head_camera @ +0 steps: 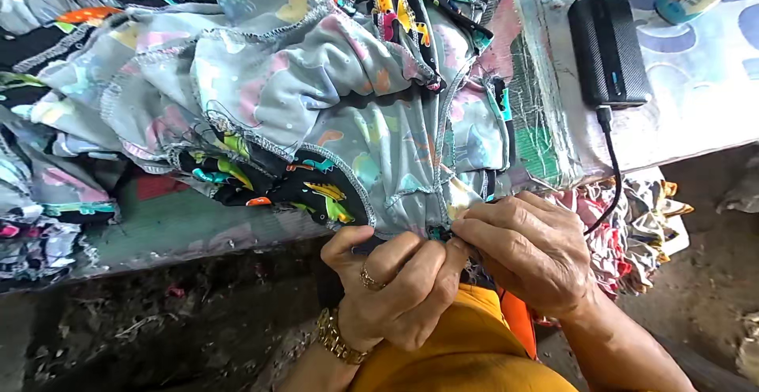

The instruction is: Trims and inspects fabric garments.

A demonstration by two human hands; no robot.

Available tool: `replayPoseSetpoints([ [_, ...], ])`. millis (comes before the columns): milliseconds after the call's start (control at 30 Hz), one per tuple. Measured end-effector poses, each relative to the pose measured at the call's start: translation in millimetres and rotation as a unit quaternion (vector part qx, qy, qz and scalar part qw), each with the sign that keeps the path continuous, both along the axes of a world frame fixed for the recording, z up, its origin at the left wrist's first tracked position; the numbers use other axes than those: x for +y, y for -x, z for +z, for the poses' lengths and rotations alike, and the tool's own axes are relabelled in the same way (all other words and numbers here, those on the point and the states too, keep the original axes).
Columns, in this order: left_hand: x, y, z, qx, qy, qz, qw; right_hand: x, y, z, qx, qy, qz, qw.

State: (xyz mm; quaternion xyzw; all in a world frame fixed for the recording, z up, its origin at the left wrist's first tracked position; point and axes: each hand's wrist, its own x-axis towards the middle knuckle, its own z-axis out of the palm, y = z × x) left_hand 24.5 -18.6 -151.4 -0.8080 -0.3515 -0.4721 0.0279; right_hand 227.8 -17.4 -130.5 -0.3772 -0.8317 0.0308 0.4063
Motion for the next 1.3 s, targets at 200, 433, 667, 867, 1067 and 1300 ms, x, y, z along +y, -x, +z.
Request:
replayPoseSetpoints([
  [200, 5.7, -2.4, -3.2, -0.001, -0.001, 0.002, 1.000, 4.6, 0.5, -3.4, -0.002, -0.002, 0.002, 1.000],
  [433, -15.3, 15.8, 8.6, 0.019, 0.039, -0.057, 0.997, -12.8, -14.8, 13.3, -0.065, 0.133, 0.078, 0.986],
  [667, -22.9, 27.0, 29.4, -0.013, 0.093, -0.054, 0.994, -10.6, -25.4, 19.4, 0.150, 0.243, 0.130, 0.950],
  [867, 1.4, -12.4, 25.9, -0.008, 0.118, 0.031, 0.992, 5.2, 0.9, 9.1, 0.090, 0.163, -0.031, 0.982],
  [1067, 12.9, -15.3, 27.1, 0.051, 0.117, 0.054, 0.990, 11.2, -3.9, 16.6, 0.120, 0.148, 0.019, 0.981],
  [1300, 12.2, -5.8, 43.2, -0.281, 0.263, -0.083, 0.919, 10.5, 6.8, 12.5, 0.109, 0.107, 0.009, 0.988],
])
